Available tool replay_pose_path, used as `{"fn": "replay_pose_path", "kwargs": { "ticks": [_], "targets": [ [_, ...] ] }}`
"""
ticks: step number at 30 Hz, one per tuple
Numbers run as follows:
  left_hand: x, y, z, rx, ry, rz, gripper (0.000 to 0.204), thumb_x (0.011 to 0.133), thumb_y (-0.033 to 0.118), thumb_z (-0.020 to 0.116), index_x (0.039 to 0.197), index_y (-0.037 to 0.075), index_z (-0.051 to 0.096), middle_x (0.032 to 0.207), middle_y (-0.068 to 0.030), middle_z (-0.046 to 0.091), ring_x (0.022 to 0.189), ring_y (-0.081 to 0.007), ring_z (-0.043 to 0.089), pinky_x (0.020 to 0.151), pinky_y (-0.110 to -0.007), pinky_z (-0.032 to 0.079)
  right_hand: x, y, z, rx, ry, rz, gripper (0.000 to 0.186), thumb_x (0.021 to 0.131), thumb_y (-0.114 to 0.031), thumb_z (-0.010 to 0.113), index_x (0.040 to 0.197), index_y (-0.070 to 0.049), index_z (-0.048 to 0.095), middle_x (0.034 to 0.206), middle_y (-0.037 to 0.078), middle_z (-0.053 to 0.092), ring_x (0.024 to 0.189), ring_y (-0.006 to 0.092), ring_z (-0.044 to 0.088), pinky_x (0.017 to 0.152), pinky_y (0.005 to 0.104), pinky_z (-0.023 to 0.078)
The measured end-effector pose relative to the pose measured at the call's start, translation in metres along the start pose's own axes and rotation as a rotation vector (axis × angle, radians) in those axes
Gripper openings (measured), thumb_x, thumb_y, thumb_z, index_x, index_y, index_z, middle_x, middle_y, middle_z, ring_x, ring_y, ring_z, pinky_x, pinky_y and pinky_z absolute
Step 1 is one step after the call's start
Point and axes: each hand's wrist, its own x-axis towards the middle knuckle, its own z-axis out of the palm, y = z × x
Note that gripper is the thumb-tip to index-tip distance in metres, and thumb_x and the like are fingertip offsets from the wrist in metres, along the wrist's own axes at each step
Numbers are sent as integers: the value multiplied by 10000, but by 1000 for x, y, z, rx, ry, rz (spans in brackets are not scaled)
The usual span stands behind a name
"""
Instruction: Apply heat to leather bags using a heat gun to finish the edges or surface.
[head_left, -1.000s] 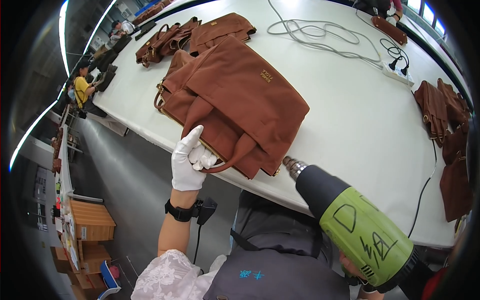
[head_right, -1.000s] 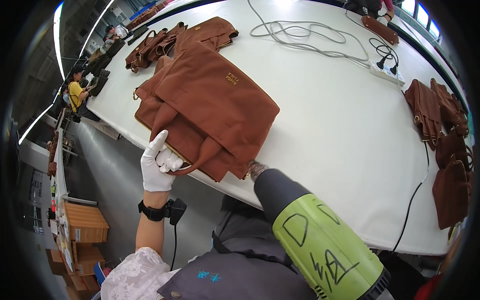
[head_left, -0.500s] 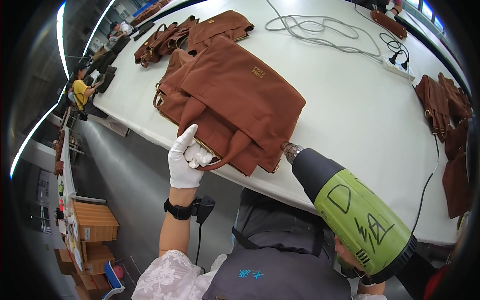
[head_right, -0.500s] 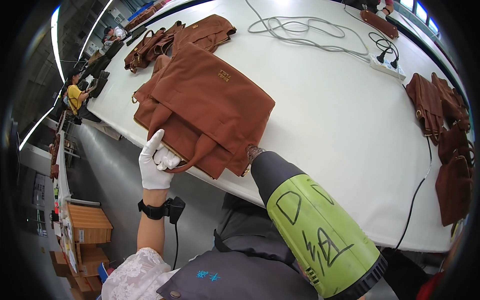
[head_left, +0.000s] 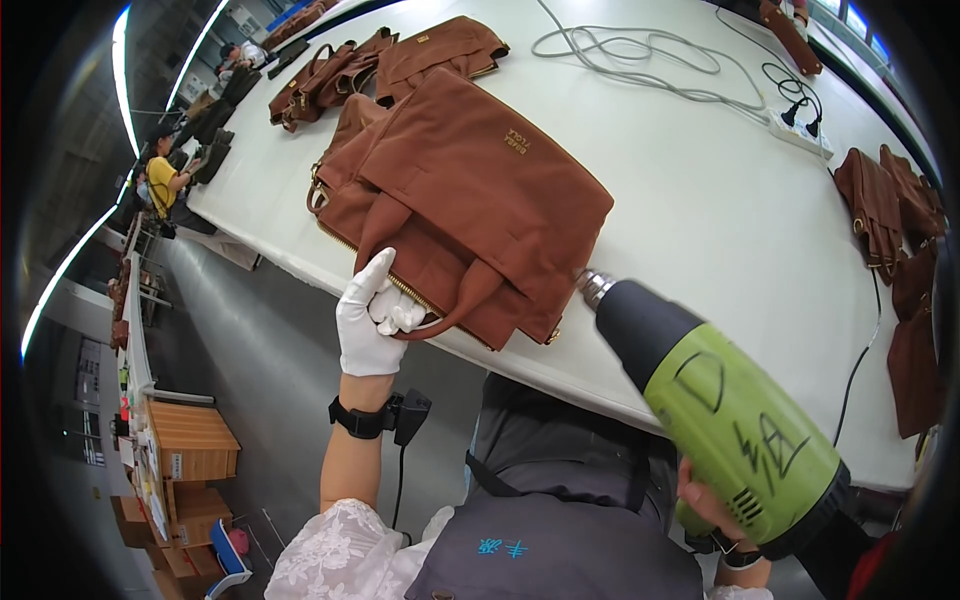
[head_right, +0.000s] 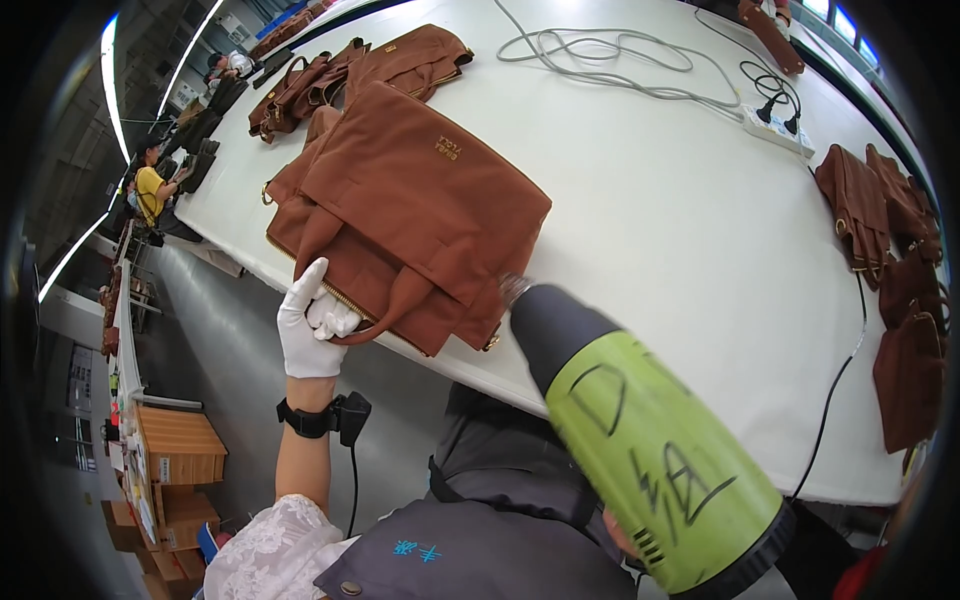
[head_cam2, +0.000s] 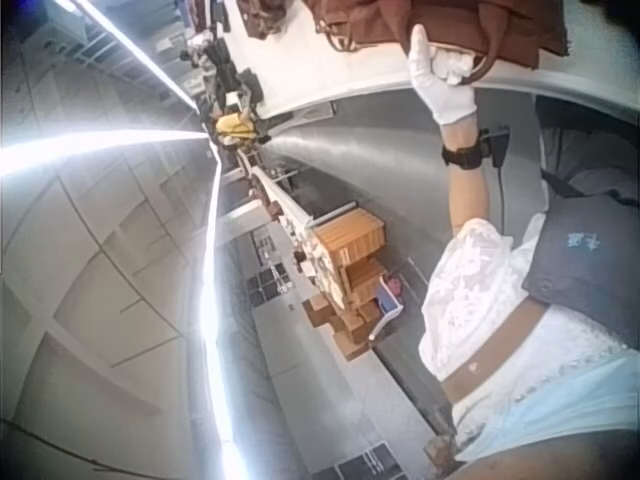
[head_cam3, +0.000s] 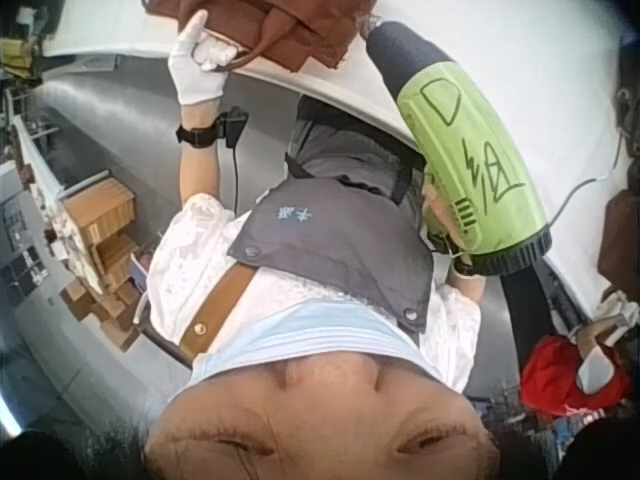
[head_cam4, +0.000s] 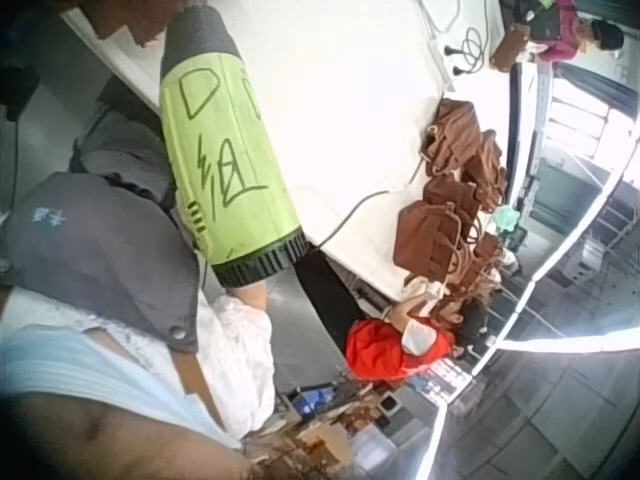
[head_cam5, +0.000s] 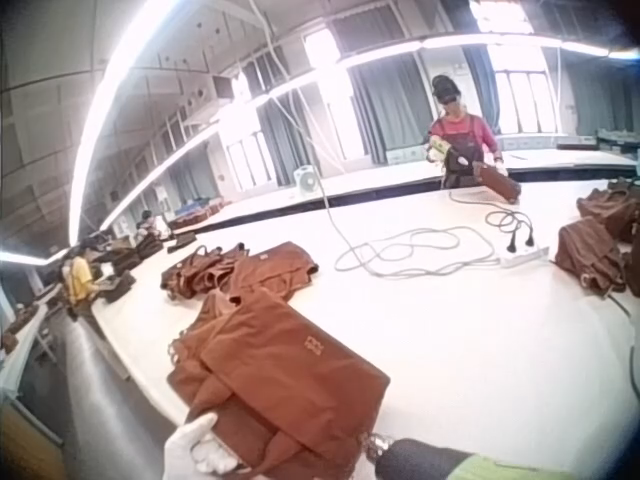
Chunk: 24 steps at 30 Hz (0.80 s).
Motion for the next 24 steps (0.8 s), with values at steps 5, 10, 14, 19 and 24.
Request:
{"fn": "replay_pose_path", "kwargs": {
  "ticks": [5,10,14,19,24],
  "targets": [
    [4,-5,-7,-10,-63,-2,188,926,144,465,813,70,595,459,59,215,358,-74,228,418,-245,232,2,-4,-3,234,-13,134,425,764,-248,669,1086,-11,525,707,58,564,627,146,545,558,257,454],
    [2,-3,-1,34,48,8,244,925,140,469,693,104,538,445,58,215,344,-78,225,408,-249,231,1,31,-5,-321,183,-80,401,714,-110,590,1088,11,512,819,85,563,653,152,538,577,257,451],
    [7,-4,-8,-33,-2,-34,315,925,139,471,612,146,434,429,69,218,321,-71,222,383,-238,215,2,56,-4,-264,343,-97,391,722,-158,664,1043,20,528,765,74,554,614,156,541,532,251,442],
    [14,-5,-24,-103,60,-43,343,920,142,484,601,173,362,412,73,276,285,-67,226,343,-238,206,2,33,-11,-689,206,-140,386,719,-183,715,1008,12,549,732,62,543,594,156,545,524,250,444],
    [28,-22,-23,-287,-6,-194,325,907,164,525,611,165,393,410,70,307,281,-64,256,330,-246,271,6,39,-20,-48,6,-145,434,712,-167,708,1063,13,526,796,83,548,612,164,552,529,264,454]
  ]
}}
